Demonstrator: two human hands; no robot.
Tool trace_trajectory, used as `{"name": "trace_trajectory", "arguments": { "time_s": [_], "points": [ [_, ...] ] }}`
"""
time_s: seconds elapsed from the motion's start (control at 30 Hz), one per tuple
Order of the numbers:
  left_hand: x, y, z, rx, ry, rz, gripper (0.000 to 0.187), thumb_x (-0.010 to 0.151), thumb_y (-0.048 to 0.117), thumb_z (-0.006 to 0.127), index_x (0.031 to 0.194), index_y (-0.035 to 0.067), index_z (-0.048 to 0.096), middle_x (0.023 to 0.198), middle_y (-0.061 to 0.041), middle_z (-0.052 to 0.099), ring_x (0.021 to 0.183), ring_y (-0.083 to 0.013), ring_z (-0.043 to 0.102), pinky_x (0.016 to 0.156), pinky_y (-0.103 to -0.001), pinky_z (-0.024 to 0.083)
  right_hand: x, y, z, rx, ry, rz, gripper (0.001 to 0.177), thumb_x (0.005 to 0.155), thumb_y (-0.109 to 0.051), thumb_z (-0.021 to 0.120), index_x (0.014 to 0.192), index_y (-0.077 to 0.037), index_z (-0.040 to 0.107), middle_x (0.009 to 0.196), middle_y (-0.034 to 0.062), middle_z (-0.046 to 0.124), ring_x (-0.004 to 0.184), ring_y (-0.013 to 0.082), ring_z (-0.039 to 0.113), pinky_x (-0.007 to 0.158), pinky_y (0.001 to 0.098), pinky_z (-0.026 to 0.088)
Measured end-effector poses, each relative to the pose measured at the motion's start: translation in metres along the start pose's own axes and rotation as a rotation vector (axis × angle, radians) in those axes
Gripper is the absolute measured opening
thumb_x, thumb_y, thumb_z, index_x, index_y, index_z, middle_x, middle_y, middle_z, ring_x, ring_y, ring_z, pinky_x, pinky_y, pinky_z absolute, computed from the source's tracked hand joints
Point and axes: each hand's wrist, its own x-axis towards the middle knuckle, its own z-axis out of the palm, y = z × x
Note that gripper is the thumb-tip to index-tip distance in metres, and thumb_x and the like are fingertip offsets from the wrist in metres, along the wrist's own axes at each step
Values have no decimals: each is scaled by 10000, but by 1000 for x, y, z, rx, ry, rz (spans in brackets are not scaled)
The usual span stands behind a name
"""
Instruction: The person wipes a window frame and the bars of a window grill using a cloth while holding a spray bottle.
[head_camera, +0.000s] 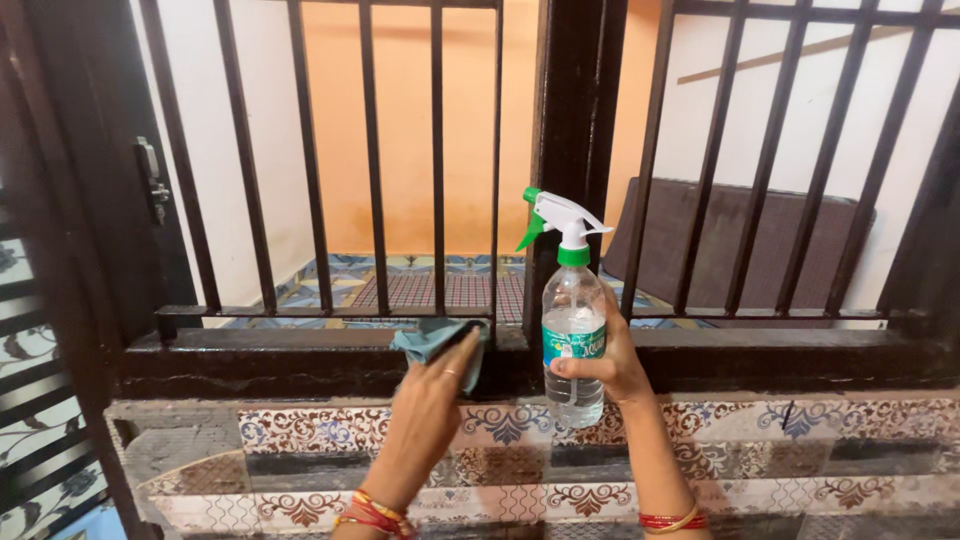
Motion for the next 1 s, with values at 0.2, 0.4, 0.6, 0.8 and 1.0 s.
{"name": "trace_trajectory", "arguments": {
  "time_s": [0.2,0.4,0.6,0.8,1.0],
  "points": [
    [6,-52,-25,167,7,-23,553,738,19,548,1278,93,640,1302,-88,667,1056,-307,639,973,-409,479,0,-3,1,12,12,35,1013,506,-157,823,1458,-73,490,1229,75,604,1095,221,628,918,340,553],
    [-5,-134,-71,366,-55,-139,495,789,117,513,1257,172,666,1294,-60,668,1176,-261,625,1045,-439,433,-1,0,0,45,6,42,1010,501,-130,818,1450,-69,479,1189,82,609,1037,217,637,861,344,569],
    [-28,-242,-113,553,-94,-338,386,1012,260,429,1243,57,662,1281,-156,687,1170,-287,646,1052,-452,428,1,6,-1,20,-11,31,939,516,-141,826,1398,-54,515,1158,89,616,1019,225,662,863,348,589],
    [-39,-261,-108,590,122,-280,386,1001,319,493,1100,16,712,1206,-182,713,1137,-347,643,1020,-459,431,1,5,1,-16,15,21,968,507,-162,822,1416,-53,507,1154,83,627,1053,220,651,915,336,564],
    [-22,-217,-107,404,66,-316,329,997,282,502,1058,37,714,1091,-197,719,1036,-384,650,924,-505,440,2,5,-1,39,5,39,971,493,-148,829,1404,-61,506,1157,82,622,1040,219,649,896,342,571]
  ]
}}
